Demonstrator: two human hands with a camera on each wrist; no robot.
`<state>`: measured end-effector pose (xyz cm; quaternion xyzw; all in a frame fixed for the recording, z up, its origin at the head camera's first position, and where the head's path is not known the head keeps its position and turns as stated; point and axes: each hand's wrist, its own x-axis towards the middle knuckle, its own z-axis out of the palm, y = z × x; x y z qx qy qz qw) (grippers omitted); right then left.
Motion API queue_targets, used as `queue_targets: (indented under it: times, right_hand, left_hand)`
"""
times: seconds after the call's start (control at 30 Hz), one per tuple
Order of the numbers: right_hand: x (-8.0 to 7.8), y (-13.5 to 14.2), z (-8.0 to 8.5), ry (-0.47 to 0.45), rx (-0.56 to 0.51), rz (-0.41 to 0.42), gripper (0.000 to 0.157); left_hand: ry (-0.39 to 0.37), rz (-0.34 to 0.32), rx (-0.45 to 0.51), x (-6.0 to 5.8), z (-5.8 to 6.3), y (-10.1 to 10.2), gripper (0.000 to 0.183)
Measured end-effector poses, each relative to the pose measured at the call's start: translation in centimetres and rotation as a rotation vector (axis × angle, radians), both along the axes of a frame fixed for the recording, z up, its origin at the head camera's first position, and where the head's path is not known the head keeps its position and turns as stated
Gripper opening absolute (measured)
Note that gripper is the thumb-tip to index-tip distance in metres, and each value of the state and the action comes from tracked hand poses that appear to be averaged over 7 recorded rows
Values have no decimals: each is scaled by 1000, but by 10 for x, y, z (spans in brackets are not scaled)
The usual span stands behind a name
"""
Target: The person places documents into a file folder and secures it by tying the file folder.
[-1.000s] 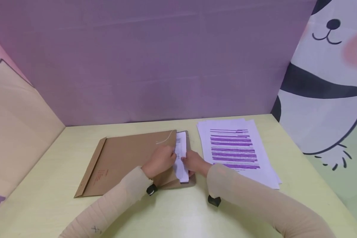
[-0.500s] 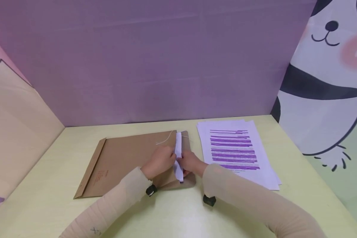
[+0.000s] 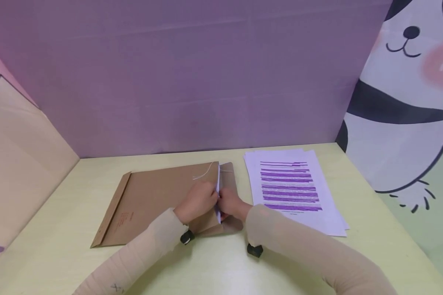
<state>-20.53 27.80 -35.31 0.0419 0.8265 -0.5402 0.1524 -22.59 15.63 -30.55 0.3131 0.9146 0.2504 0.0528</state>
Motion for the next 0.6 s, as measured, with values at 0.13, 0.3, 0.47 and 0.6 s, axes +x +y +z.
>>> queue_targets:
  times: [0.13,0.3,0.47,0.6]
  right_hand:
    - [-1,-1,-1,-18,-18,5,13]
    - [-4,-1,0,-75,-9,43,19]
    - [-5,-2,0,-98,-24,55,20]
    - [-6,-2,0,-102,-38,64,21]
  left_hand:
    - [11,-7,-1,0,0,1,24]
    - [-30,4,-4,1,1,2,24]
    - [-54,11,5,1,2,2,24]
    - [-65,19,4,1,1,1,23]
